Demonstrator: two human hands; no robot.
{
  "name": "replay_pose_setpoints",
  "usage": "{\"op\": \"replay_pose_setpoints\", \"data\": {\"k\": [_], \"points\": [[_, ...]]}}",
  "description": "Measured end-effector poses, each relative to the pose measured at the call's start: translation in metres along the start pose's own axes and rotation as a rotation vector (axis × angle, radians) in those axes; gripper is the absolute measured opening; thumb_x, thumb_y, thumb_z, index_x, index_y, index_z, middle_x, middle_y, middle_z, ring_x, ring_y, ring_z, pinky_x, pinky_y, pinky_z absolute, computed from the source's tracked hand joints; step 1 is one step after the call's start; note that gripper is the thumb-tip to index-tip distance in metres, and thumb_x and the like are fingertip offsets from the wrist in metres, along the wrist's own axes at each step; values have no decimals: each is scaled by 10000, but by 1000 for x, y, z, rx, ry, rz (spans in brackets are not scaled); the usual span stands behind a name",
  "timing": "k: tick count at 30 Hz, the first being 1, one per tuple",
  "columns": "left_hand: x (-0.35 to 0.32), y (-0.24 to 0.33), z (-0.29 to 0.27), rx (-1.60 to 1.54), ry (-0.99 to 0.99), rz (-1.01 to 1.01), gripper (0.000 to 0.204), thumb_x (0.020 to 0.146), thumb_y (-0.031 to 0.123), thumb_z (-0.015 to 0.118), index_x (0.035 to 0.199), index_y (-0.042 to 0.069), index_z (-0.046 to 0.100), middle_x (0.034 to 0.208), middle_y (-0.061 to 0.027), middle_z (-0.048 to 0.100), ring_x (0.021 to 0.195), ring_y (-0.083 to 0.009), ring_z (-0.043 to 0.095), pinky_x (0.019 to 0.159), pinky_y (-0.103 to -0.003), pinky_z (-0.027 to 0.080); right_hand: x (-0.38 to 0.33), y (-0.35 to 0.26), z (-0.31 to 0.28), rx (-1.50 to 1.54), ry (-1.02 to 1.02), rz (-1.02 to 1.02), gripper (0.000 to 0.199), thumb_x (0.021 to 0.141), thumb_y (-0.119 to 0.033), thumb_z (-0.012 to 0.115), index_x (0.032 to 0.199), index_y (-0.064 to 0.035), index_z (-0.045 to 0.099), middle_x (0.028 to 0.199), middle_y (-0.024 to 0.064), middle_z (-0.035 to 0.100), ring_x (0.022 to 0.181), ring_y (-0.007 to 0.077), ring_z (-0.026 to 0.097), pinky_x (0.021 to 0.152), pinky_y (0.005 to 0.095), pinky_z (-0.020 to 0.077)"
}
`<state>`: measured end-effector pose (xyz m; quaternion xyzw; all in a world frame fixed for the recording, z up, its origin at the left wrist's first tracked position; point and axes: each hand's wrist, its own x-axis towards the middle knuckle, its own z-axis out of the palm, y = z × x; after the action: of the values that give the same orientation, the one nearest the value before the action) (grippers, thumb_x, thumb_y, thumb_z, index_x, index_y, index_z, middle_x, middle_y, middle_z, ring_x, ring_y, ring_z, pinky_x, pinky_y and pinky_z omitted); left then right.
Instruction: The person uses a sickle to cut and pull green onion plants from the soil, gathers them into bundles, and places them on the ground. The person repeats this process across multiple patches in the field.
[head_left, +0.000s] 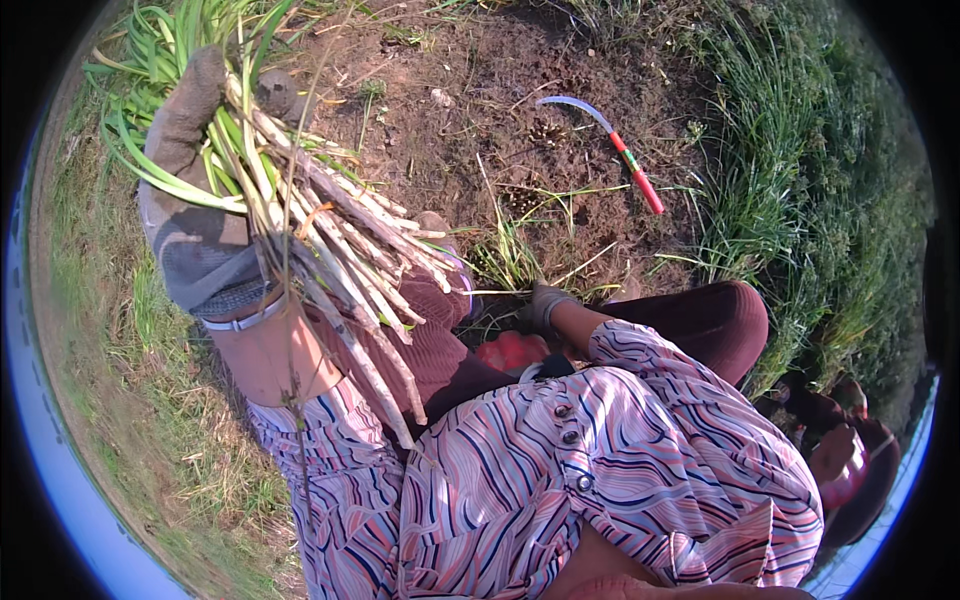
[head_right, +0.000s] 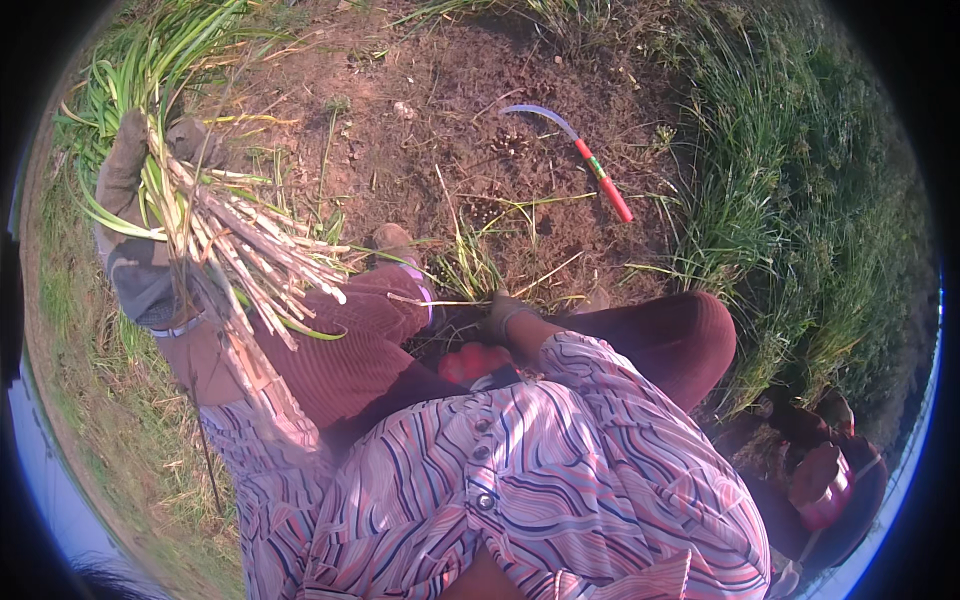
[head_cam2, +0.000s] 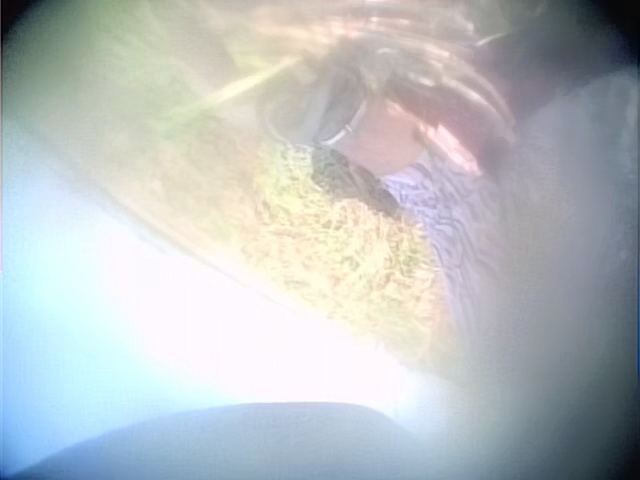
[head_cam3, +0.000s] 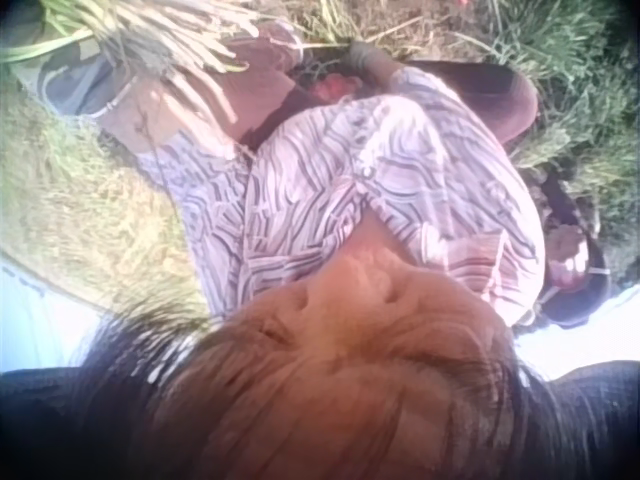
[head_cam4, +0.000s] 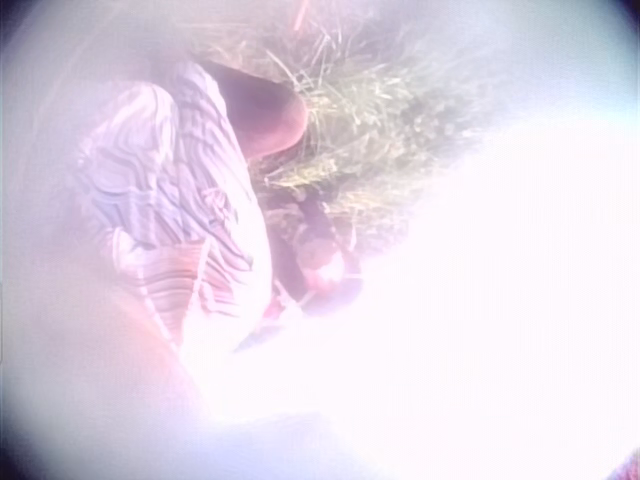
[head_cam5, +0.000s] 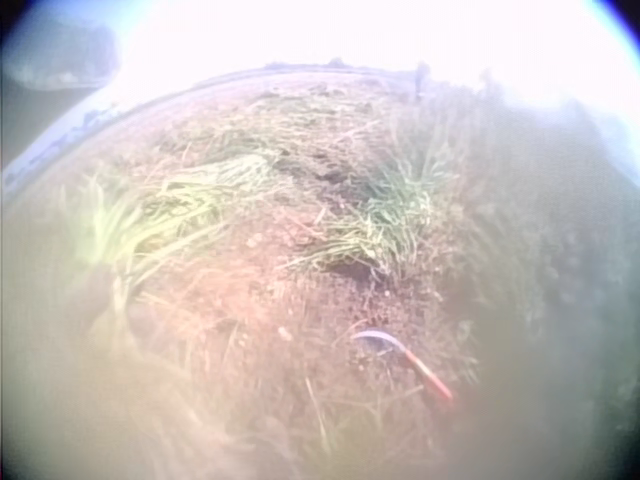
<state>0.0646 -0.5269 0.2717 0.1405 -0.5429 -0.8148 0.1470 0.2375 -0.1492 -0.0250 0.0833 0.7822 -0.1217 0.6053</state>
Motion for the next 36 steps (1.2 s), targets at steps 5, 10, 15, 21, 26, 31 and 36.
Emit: {"op": "replay_pose_setpoints", "data": {"k": [5,10,15,21,26,31,36], "points": [[-1,0,3,-5,2,-9,187,969,101,791,1111,-13,747,888,-109,751,683,-235,726,614,-342,595,38,8,19,-336,-25,-204,472,846,-433,815,1106,-41,787,1156,210,785,1126,365,769,950,474,617],[2,-8,12,-47,-21,-28,185,965,88,788,1111,-18,746,888,-113,750,684,-240,727,617,-345,598,76,32,-51,764,39,-179,253,1033,-306,636,987,-72,719,858,134,743,723,283,734,624,447,596],[-2,-1,17,-94,-27,-23,183,962,75,786,1111,-22,745,889,-118,750,685,-244,727,620,-348,601,-40,-5,-286,1198,605,-323,233,1030,-297,687,947,-87,628,719,85,638,537,229,631,491,403,567],[4,-24,37,-227,145,-118,181,957,59,783,1111,-28,744,889,-123,749,687,-249,728,623,-352,604,-303,-153,-373,919,842,-1077,263,1047,-294,659,1194,-75,652,903,113,723,736,268,714,631,411,612],[21,-72,43,-176,186,-204,307,834,55,835,1119,-13,744,983,-111,750,796,-275,691,782,-411,547,-414,-292,-209,-109,871,-1618,385,1044,-246,647,1380,-63,608,1063,147,759,920,322,754,759,463,625],[13,-101,81,139,-67,-177,244,834,186,872,1014,36,801,881,-133,789,759,-275,723,736,-407,552,-403,-399,-64,-974,658,-1640,601,990,-239,693,1548,-66,552,1141,150,788,1044,355,788,834,496,629],[-23,-52,107,572,-316,-122,324,841,245,892,1032,0,801,891,-114,794,802,-250,754,762,-426,572,-338,-292,-83,-817,712,-1741,725,943,-207,733,1610,-116,464,953,115,786,871,365,791,675,510,605]]}}
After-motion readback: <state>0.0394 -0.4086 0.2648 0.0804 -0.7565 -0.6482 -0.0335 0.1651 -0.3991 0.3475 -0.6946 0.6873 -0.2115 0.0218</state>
